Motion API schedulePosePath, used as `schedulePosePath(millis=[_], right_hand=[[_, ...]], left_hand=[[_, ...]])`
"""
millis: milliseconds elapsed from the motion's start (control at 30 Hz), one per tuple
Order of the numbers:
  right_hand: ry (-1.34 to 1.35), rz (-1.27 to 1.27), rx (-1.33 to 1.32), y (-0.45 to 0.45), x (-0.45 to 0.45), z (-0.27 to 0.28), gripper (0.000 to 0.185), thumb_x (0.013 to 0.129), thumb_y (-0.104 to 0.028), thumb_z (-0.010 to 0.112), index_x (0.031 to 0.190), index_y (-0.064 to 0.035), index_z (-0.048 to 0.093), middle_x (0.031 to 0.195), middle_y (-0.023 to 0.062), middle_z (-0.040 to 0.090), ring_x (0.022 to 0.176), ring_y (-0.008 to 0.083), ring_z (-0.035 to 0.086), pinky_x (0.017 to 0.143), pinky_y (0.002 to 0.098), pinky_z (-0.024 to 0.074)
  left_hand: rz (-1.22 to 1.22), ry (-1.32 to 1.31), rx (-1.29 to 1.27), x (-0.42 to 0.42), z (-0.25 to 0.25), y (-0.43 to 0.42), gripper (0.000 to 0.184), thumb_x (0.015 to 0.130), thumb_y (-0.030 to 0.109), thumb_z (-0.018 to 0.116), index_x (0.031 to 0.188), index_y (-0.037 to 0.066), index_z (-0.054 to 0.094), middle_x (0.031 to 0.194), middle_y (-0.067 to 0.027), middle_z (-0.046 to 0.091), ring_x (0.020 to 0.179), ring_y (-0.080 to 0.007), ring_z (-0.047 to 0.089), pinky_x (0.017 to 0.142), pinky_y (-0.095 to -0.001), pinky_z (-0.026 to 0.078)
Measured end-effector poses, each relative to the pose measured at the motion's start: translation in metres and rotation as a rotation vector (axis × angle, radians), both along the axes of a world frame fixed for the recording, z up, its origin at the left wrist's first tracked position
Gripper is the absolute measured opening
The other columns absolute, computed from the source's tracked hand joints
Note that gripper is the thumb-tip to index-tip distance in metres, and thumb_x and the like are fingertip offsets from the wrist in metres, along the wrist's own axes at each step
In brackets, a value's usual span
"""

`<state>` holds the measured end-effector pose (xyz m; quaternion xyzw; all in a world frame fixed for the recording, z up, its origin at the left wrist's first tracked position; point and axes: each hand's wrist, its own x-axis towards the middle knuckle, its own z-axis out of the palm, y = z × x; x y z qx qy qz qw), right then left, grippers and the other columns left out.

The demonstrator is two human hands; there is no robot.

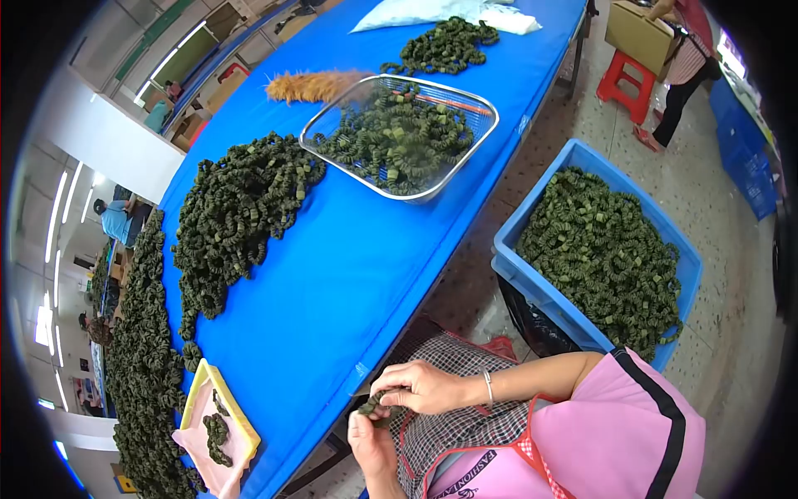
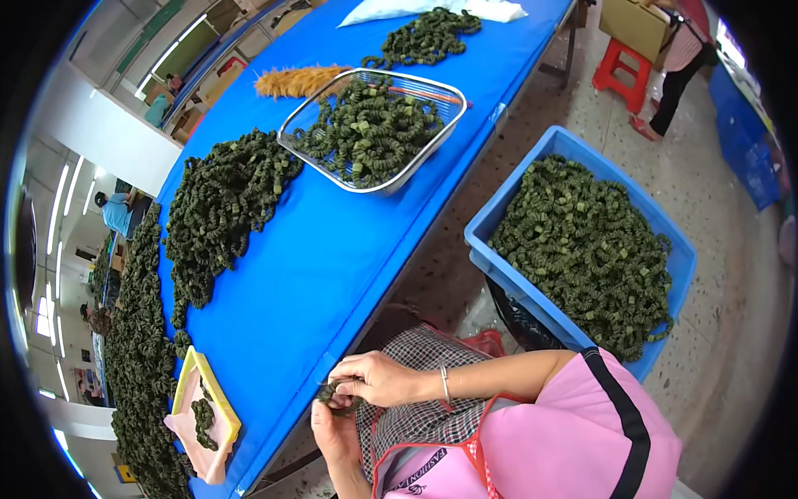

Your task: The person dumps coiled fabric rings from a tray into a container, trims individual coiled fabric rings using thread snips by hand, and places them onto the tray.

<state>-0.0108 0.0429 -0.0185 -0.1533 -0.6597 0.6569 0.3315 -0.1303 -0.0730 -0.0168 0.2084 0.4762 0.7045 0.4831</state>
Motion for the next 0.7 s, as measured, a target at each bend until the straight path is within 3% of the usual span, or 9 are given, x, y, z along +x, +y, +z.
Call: schedulePosePath(millis=[133,200,267,333,400,433,533,633,700], right_hand=[[-0.077,-0.014,0.057,0.007,-0.004,0.014,0.016,0.079,-0.008,0.057,0.093,0.0002,0.060,0.085,0.0133,0.062,0.077,0.0239,0.062,0.067,0.0318,0.0477],[-0.103,-0.021,0.113,0.010,-0.007,0.020,0.015,0.079,-0.007,0.058,0.092,-0.0006,0.060,0.085,0.0123,0.062,0.077,0.0233,0.061,0.067,0.0310,0.0477],[-0.078,-0.183,0.242,0.023,-0.009,0.032,0.015,0.077,-0.007,0.061,0.091,-0.0014,0.060,0.087,0.0118,0.061,0.077,0.0221,0.060,0.068,0.0301,0.0475],[-0.067,-0.405,0.195,0.051,-0.010,0.059,0.015,0.077,-0.006,0.062,0.091,-0.0012,0.060,0.085,0.0089,0.061,0.074,0.0156,0.057,0.065,0.0275,0.0468],[-0.034,-0.684,0.308,0.100,-0.008,0.082,0.014,0.078,-0.005,0.061,0.091,0.0002,0.059,0.081,0.0048,0.060,0.072,0.0088,0.054,0.063,0.0248,0.0464],[0.075,-0.771,0.197,0.127,-0.010,0.094,0.014,0.081,-0.007,0.058,0.093,0.0006,0.058,0.077,0.0026,0.059,0.068,0.0069,0.052,0.059,0.0238,0.0450],[0.010,-1.036,0.226,0.214,-0.007,0.108,0.029,0.083,-0.013,0.056,0.108,0.0024,0.053,0.078,0.0034,0.059,0.059,0.0077,0.053,0.054,0.0225,0.0436],[-0.132,-1.207,0.535,0.266,-0.020,0.075,0.031,0.081,-0.011,0.057,0.109,0.0012,0.051,0.085,0.0056,0.058,0.064,0.0086,0.054,0.056,0.0232,0.0437],[-0.171,-0.963,0.514,0.223,-0.055,0.081,0.017,0.079,-0.013,0.058,0.093,-0.0023,0.062,0.081,0.0068,0.063,0.070,0.0124,0.057,0.063,0.0269,0.0459]], left_hand=[[-0.065,-0.031,-0.008,-0.005,-0.005,-0.009,0.023,0.089,0.024,0.050,0.081,0.002,0.050,0.089,-0.0098,0.056,0.085,-0.0179,0.052,0.082,-0.0328,0.040],[-0.003,0.014,-0.028,-0.002,0.003,-0.008,0.025,0.089,0.022,0.050,0.100,0.000,0.048,0.100,-0.0109,0.053,0.093,-0.0193,0.052,0.084,-0.0331,0.041],[0.015,0.136,-0.061,-0.010,0.003,-0.015,0.040,0.088,0.021,0.050,0.120,-0.002,0.040,0.114,-0.0122,0.049,0.102,-0.0208,0.050,0.085,-0.0333,0.043],[0.037,0.168,-0.042,-0.014,0.002,-0.023,0.032,0.089,0.021,0.050,0.113,0.000,0.046,0.109,-0.0108,0.053,0.099,-0.0194,0.053,0.082,-0.0302,0.044],[0.043,0.130,-0.022,-0.020,-0.001,-0.030,0.024,0.089,0.017,0.050,0.104,0.000,0.050,0.101,-0.0106,0.057,0.091,-0.0187,0.056,0.080,-0.0301,0.045],[0.041,0.114,-0.018,-0.024,-0.004,-0.033,0.022,0.089,0.017,0.049,0.103,0.000,0.051,0.099,-0.0106,0.057,0.089,-0.0184,0.057,0.080,-0.0302,0.046],[0.063,0.056,-0.008,-0.030,-0.007,-0.037,0.014,0.089,0.012,0.048,0.094,0.000,0.052,0.090,-0.0097,0.057,0.080,-0.0173,0.057,0.076,-0.0305,0.047],[0.076,0.026,0.012,-0.037,-0.006,-0.035,0.013,0.089,0.012,0.049,0.092,0.000,0.052,0.087,-0.0094,0.057,0.078,-0.0168,0.056,0.074,-0.0300,0.047],[0.089,0.023,0.009,-0.043,-0.009,-0.032,0.012,0.089,0.012,0.049,0.090,0.000,0.052,0.084,-0.0095,0.057,0.074,-0.0163,0.055,0.071,-0.0291,0.047]])
